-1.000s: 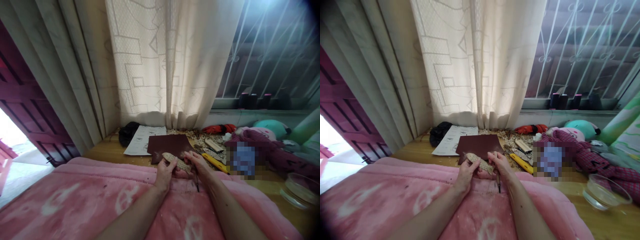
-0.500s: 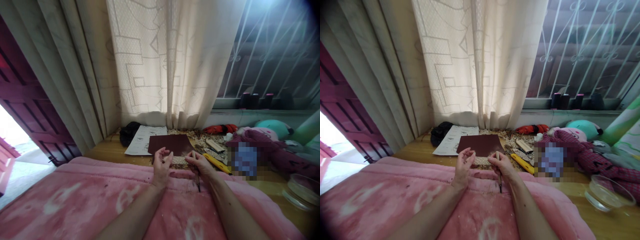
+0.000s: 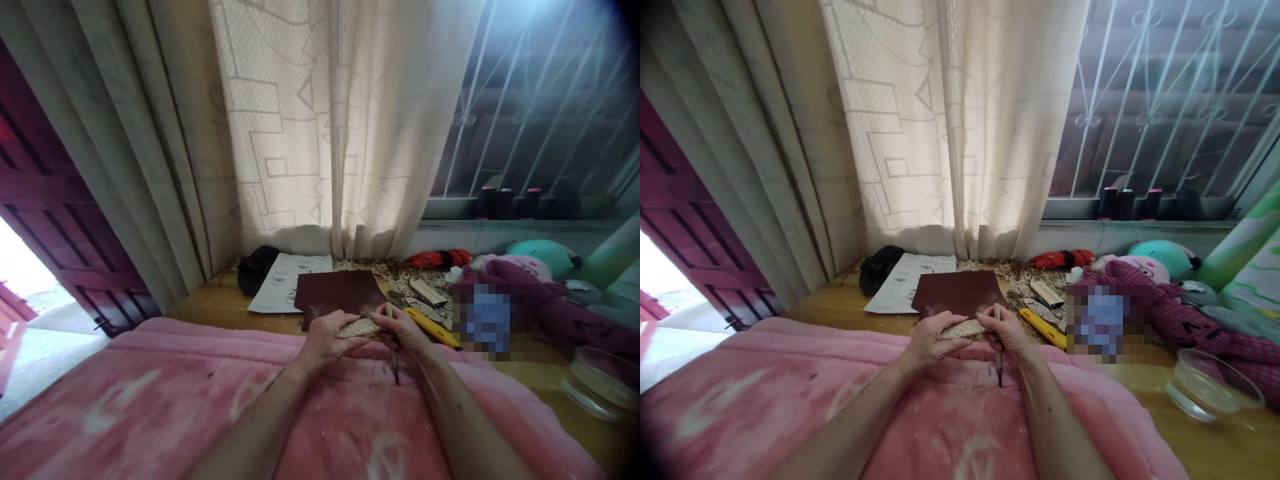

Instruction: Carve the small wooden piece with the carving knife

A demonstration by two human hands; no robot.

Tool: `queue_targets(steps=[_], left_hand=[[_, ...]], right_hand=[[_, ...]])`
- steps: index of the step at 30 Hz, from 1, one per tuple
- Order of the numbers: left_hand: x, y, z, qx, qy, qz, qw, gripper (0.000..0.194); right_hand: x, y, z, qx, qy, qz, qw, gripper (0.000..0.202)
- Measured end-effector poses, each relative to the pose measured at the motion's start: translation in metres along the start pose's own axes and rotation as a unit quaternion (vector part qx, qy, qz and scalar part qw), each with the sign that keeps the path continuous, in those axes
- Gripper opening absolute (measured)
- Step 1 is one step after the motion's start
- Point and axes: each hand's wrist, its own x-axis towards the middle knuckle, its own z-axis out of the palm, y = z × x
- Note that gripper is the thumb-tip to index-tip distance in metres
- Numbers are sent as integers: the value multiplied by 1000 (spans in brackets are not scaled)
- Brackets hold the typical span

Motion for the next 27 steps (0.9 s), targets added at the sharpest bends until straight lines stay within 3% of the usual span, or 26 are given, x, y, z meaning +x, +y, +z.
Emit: queue_targets(steps=[3, 7, 15, 23, 27], left_hand=[[-1, 3, 1, -26, 9, -6, 1000, 34], [-3, 6, 4, -3, 1, -15, 1000, 30], [-13, 14, 21, 69, -74, -22, 995, 34], [-15, 20, 28, 92, -102, -36, 990, 29], [-16, 23, 30, 103, -104, -34, 989, 27]], right_hand=[[2, 1, -1, 9, 19, -5, 1000, 33], [7, -2, -8, 91, 95, -47, 990, 37], [7, -19, -30, 179, 245, -202, 931, 32], [2, -28, -29, 180, 273, -247, 912, 34], [1, -27, -19, 227, 229, -189, 927, 34]])
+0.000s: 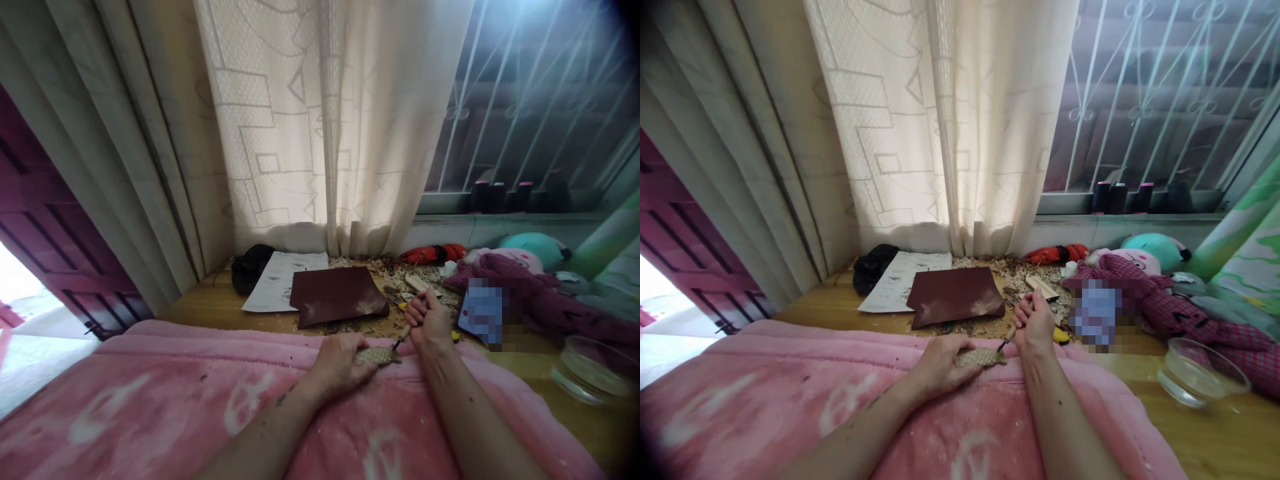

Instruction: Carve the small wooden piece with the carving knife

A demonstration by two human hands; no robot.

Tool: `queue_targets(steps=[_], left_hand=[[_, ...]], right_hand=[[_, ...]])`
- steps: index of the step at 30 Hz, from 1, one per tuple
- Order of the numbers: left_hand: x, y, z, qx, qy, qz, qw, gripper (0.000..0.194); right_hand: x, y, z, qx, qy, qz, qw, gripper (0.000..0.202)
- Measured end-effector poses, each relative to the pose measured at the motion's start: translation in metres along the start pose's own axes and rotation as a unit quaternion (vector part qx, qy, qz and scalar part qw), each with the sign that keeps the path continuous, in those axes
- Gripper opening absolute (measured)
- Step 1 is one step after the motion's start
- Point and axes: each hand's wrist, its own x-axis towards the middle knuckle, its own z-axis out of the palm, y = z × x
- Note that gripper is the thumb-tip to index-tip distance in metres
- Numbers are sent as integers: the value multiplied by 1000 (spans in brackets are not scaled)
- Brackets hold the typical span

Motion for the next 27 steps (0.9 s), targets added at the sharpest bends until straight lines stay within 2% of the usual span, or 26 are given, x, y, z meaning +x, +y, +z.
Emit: queue_targets(steps=[4, 9, 18, 22, 27], left_hand=[[0, -2, 3, 21, 3, -4, 1000, 25], [1, -4, 5, 49, -8, 4, 999, 23], [3, -3, 2, 28, -48, -18, 998, 27], [3, -4, 1, 17, -47, -22, 999, 27], [2, -9, -1, -10, -72, -18, 997, 26]], right_hand=[[-7, 8, 4, 25, -15, 72, 997, 32], [-9, 20, 5, 36, -4, 96, 995, 28], [-10, 36, 3, 28, 46, 66, 996, 29], [-10, 39, 3, 11, 51, 63, 997, 30], [-10, 39, 3, 6, 61, 68, 996, 28]])
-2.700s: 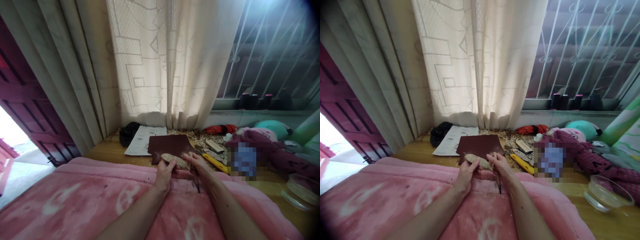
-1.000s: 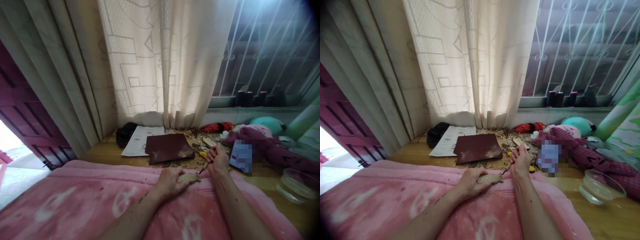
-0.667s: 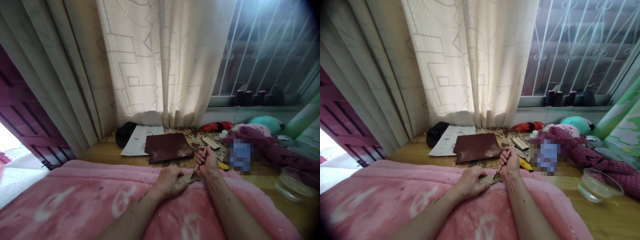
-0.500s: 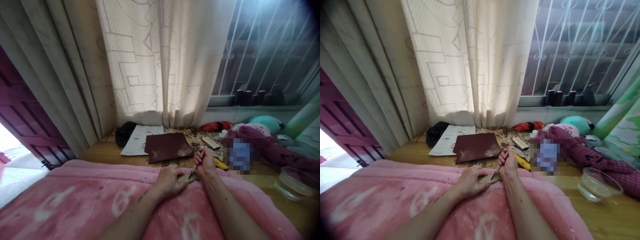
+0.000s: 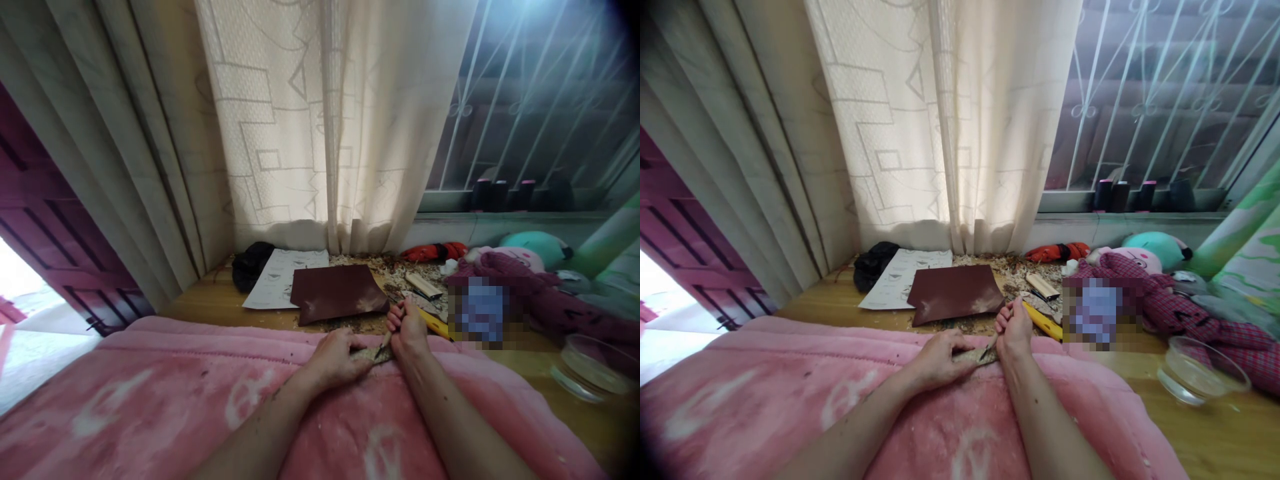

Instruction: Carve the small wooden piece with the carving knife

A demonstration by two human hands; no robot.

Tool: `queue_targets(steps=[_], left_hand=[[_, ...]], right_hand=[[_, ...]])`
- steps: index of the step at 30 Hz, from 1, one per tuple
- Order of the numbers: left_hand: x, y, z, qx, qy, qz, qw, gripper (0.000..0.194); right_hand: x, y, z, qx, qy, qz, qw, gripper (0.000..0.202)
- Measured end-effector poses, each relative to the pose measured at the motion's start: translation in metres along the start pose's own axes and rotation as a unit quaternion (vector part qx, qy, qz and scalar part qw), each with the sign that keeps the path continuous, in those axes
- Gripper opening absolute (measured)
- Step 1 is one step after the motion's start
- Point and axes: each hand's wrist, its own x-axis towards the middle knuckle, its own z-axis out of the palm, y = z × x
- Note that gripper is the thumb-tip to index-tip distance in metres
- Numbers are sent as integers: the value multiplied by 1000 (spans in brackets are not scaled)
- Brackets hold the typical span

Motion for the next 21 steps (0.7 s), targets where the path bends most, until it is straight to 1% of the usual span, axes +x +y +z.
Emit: queue_targets(steps=[4, 8, 18, 21], left_hand=[[0, -3, -1, -4, 8, 23, 1000, 27], [0, -4, -1, 5, 6, 27, 1000, 27], [-3, 0, -4, 39, -6, 15, 999, 26], [-3, 2, -6, 46, -15, 9, 999, 25]], right_hand=[[0, 0, 0, -7, 16, -5, 1000, 28], [1, 0, 0, -14, 31, -10, 999, 28], [4, 3, -5, -25, 3, -13, 1000, 29], [5, 4, -6, -39, 6, -11, 999, 29]])
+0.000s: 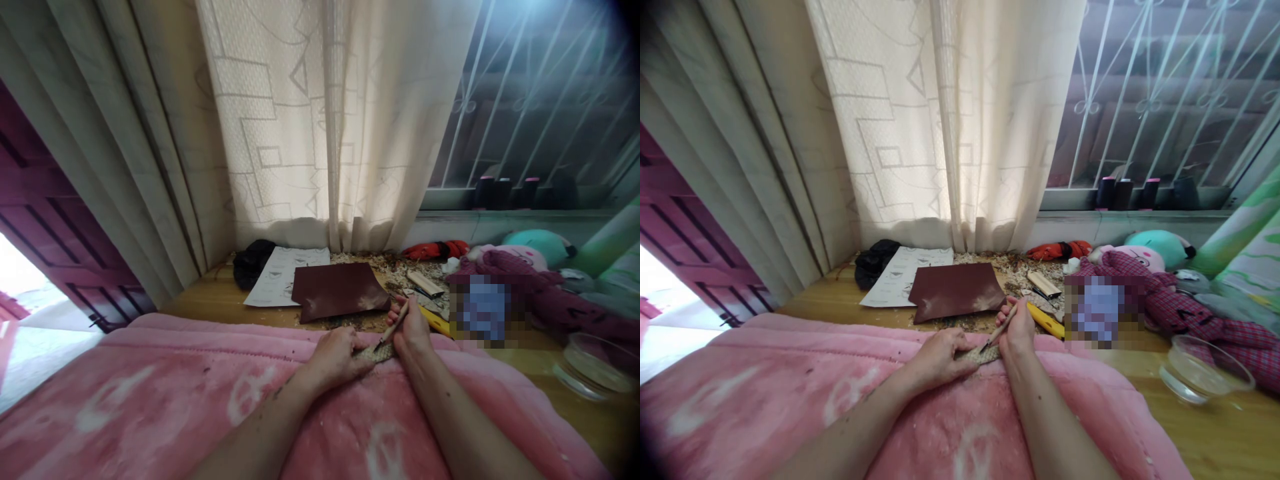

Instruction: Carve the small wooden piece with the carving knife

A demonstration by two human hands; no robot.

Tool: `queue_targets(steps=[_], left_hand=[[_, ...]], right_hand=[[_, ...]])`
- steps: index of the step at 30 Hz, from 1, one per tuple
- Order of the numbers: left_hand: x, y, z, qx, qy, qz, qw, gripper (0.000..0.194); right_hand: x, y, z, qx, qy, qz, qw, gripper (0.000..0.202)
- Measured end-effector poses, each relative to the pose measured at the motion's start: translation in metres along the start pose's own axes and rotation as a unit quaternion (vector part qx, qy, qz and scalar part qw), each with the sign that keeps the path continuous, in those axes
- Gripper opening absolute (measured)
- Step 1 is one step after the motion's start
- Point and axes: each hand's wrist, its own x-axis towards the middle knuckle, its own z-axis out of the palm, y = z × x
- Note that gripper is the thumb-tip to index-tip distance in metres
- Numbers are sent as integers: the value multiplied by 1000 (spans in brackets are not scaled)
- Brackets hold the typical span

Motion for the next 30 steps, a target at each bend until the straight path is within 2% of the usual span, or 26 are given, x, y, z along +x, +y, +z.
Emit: queue_targets(steps=[14, 30], left_hand=[[0, 1, -1, -5, -6, -10, 1000, 27], [1, 4, -4, 4, -18, -23, 1000, 25]], right_hand=[[-3, -3, 4, 24, 15, 32, 999, 30], [-5, -5, 7, 16, 9, -26, 999, 35]])
